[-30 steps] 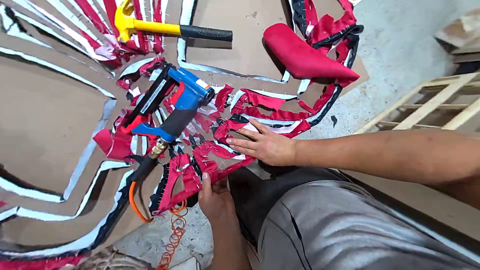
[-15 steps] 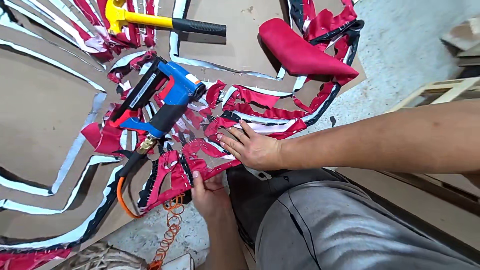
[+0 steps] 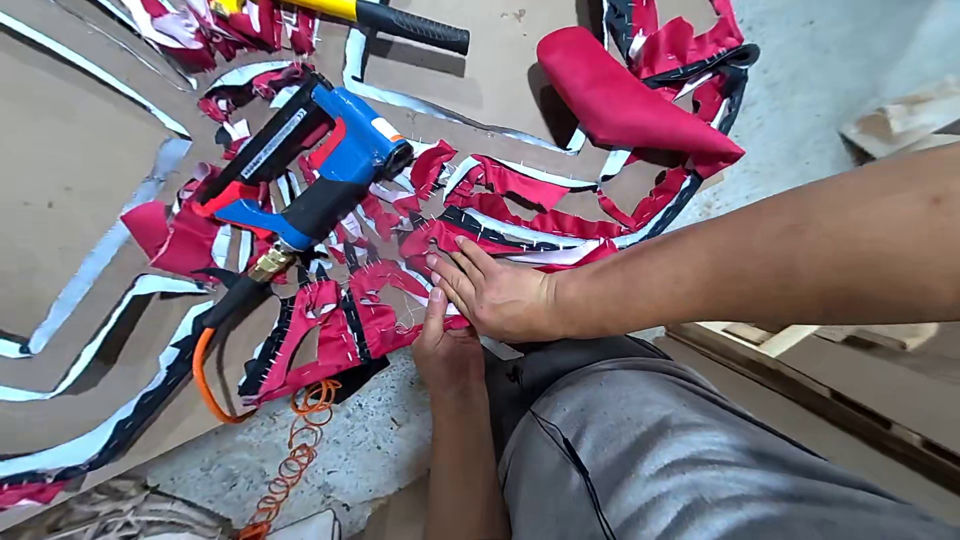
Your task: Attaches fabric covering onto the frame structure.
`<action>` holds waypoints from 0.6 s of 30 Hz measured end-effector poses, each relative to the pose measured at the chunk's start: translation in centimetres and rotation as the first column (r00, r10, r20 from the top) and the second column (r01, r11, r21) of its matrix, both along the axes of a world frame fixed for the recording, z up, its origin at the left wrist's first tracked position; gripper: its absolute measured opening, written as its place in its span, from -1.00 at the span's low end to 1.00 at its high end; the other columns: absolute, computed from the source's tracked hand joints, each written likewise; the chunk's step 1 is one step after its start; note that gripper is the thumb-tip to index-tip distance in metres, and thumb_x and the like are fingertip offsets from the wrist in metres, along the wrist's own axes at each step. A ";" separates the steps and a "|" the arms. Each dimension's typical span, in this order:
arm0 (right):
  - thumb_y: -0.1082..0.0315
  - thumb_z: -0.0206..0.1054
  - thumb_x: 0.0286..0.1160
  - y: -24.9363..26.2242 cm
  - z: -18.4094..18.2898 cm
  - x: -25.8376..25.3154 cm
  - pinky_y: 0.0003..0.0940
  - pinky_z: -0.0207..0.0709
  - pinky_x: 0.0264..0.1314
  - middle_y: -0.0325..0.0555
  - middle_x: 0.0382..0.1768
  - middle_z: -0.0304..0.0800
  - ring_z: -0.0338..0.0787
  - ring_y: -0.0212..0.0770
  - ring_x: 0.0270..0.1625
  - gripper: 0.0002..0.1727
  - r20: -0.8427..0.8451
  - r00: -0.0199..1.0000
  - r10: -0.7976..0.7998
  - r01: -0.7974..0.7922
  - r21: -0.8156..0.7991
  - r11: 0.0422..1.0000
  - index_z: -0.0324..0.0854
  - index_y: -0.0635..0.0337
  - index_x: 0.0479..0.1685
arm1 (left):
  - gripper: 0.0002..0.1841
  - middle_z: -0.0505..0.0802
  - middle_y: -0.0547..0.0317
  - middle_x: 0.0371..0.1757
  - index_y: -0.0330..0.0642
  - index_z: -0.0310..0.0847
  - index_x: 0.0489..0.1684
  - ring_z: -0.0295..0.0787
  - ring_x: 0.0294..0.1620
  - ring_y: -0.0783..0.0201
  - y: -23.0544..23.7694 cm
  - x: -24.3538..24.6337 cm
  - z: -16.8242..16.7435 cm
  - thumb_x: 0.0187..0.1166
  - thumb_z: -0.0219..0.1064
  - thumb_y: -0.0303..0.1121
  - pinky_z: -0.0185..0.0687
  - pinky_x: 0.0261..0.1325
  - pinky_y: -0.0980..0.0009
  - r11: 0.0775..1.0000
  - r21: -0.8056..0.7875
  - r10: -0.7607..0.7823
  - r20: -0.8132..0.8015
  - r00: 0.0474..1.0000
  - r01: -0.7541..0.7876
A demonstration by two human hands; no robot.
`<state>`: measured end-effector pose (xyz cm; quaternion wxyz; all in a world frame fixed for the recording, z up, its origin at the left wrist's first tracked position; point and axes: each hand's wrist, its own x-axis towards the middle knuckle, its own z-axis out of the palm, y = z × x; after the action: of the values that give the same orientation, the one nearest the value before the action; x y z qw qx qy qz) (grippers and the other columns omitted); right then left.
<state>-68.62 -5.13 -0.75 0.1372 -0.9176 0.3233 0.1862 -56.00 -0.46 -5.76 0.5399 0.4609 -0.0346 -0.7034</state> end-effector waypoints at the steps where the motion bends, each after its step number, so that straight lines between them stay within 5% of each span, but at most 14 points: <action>1: 0.44 0.00 0.78 -0.2 0.4 0.2 0.33 -0.10 0.83 0.53 0.77 0.08 0.12 0.38 0.83 -0.39 -0.021 1.000 0.007 -0.006 0.014 1.000 0.07 0.58 0.75 | -0.72 0.87 0.08 0.09 -0.22 0.67 0.21 0.85 0.15 0.27 0.0 0.0 0.0 0.83 0.10 -0.30 0.79 0.24 0.23 1.000 0.000 0.000 -0.002 1.000 0.000; 9: 0.44 -0.06 0.82 -0.7 1.6 1.3 0.36 -0.22 0.84 0.57 0.77 0.01 0.00 0.40 0.87 -0.40 -0.135 0.989 0.060 -0.051 0.074 0.996 0.02 0.61 0.76 | -0.67 0.88 0.10 0.07 -0.18 0.68 0.19 0.85 0.13 0.28 0.1 -0.1 -0.9 0.86 0.00 -0.27 0.77 0.25 0.24 0.999 -0.036 0.029 -0.090 0.995 -0.032; 12: 0.44 0.10 0.72 0.2 -0.4 -0.9 0.37 -0.08 0.81 0.46 0.79 0.07 0.15 0.37 0.82 -0.35 0.004 0.999 0.039 -0.039 -0.013 0.999 0.09 0.52 0.76 | -0.71 0.87 0.08 0.10 -0.21 0.66 0.20 0.85 0.16 0.25 0.0 -0.7 -1.3 0.84 0.11 -0.26 0.80 0.25 0.20 0.996 0.012 0.090 -0.036 0.995 -0.089; 18: 0.48 0.24 0.58 1.4 -4.0 -5.1 0.27 -0.06 0.85 0.15 0.86 0.07 0.11 0.11 0.88 -0.24 0.212 0.974 0.078 -0.058 -0.098 0.993 0.11 0.30 0.84 | -0.69 0.82 -0.03 0.19 -0.28 0.54 0.35 0.82 0.21 0.11 0.9 -1.2 -2.4 0.75 0.27 -0.35 0.76 0.32 0.08 0.995 0.069 0.067 0.038 0.997 -0.070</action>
<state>-73.72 -3.72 -4.78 0.1229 -0.9482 0.2833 0.0751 -57.15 0.47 -8.14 0.5463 0.4930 -0.0034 -0.6771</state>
